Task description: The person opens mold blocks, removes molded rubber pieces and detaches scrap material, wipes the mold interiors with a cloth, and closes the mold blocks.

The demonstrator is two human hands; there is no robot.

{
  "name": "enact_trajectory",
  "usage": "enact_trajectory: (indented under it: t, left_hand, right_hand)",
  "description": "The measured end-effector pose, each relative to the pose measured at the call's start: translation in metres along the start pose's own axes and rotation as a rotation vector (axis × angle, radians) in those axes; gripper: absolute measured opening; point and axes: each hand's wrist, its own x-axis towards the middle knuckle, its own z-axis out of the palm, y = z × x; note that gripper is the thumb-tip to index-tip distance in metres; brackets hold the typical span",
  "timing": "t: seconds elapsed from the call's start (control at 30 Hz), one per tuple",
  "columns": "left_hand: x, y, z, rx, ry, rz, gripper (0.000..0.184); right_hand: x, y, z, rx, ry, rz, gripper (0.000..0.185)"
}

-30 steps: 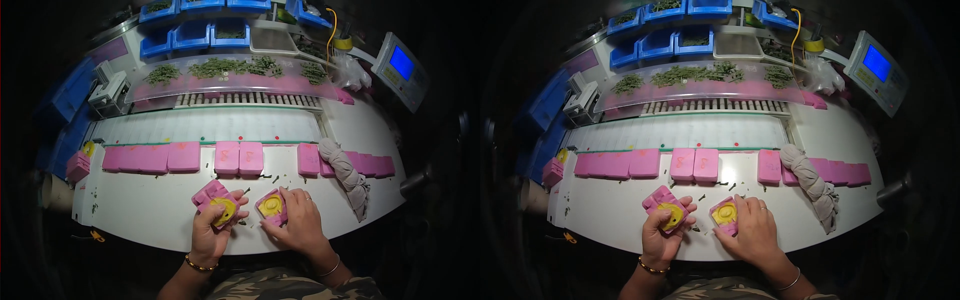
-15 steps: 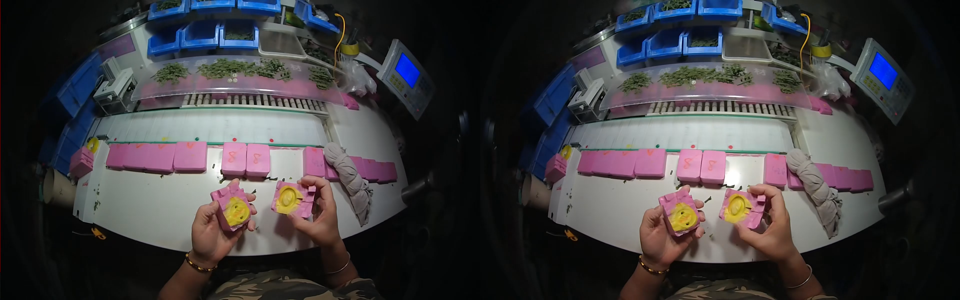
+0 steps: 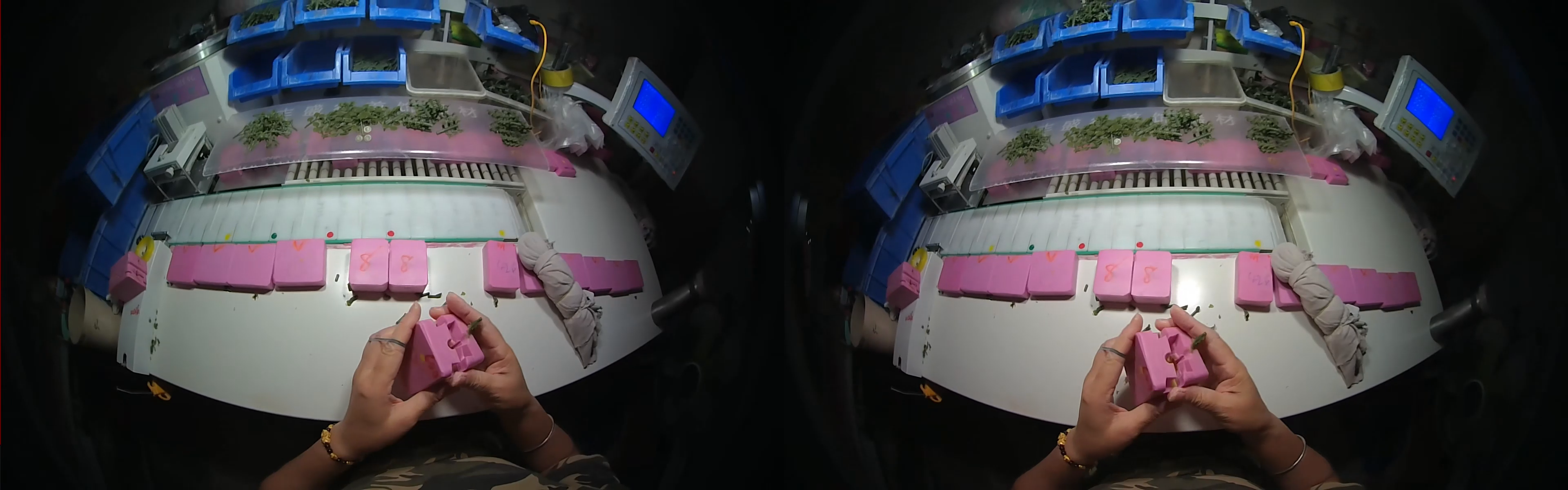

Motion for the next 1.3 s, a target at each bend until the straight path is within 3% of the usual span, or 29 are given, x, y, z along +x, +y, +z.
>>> enact_trajectory:
  t: [0.23, 0.4, 0.53, 0.8, 0.9, 0.97, 1.0, 1.07, 1.13, 1.23, 1.3]
  left_hand:
    - [-0.003, -0.003, 0.008, 0.01, -0.002, 0.039, 0.088]
    - [-0.005, 0.002, 0.016, 0.048, 0.061, 0.093, 0.082]
    - [-0.011, 0.004, 0.024, 0.053, 0.136, 0.039, 0.077]
    - [-0.009, 0.006, 0.029, 0.088, 0.22, 0.074, 0.077]
    - [-0.007, 0.007, 0.02, 0.001, 0.148, 0.001, 0.077]
    - [-0.005, 0.003, 0.012, -0.242, 0.005, -0.111, 0.072]
    - [-0.004, 0.004, 0.009, -0.242, 0.006, -0.109, 0.072]
    - [-0.002, 0.009, 0.002, -0.662, 0.041, -0.335, 0.063]
    - [-0.001, 0.003, -0.001, -0.682, 0.085, -0.325, 0.055]
    - [0.011, 0.005, -0.007, -0.36, 0.174, -0.205, 0.048]
    - [0.017, 0.01, -0.012, -0.213, 0.102, -0.146, 0.046]
  right_hand:
    - [0.0, 0.002, 0.025, 0.264, 0.064, -0.112, 0.093]
    - [-0.001, 0.009, 0.036, -0.168, 0.136, -0.22, 0.102]
    - [0.0, 0.007, 0.041, -0.414, 0.206, -0.281, 0.086]
    - [0.0, 0.006, 0.039, -0.434, 0.203, -0.288, 0.073]
    - [0.0, 0.004, 0.033, -0.309, 0.196, -0.198, 0.069]
    - [0.0, 0.001, 0.026, -0.198, 0.196, -0.135, 0.067]
    - [-0.002, 0.0, 0.021, -0.207, 0.203, -0.102, 0.063]
    - [-0.002, -0.002, 0.013, -0.227, 0.221, -0.036, 0.055]
    - [0.0, -0.005, 0.014, -0.082, 0.231, 0.021, 0.053]
    - [0.003, 0.0, 0.006, -0.665, 0.145, -0.287, 0.058]
    - [0.003, -0.005, 0.008, -0.824, 0.112, -0.285, 0.057]
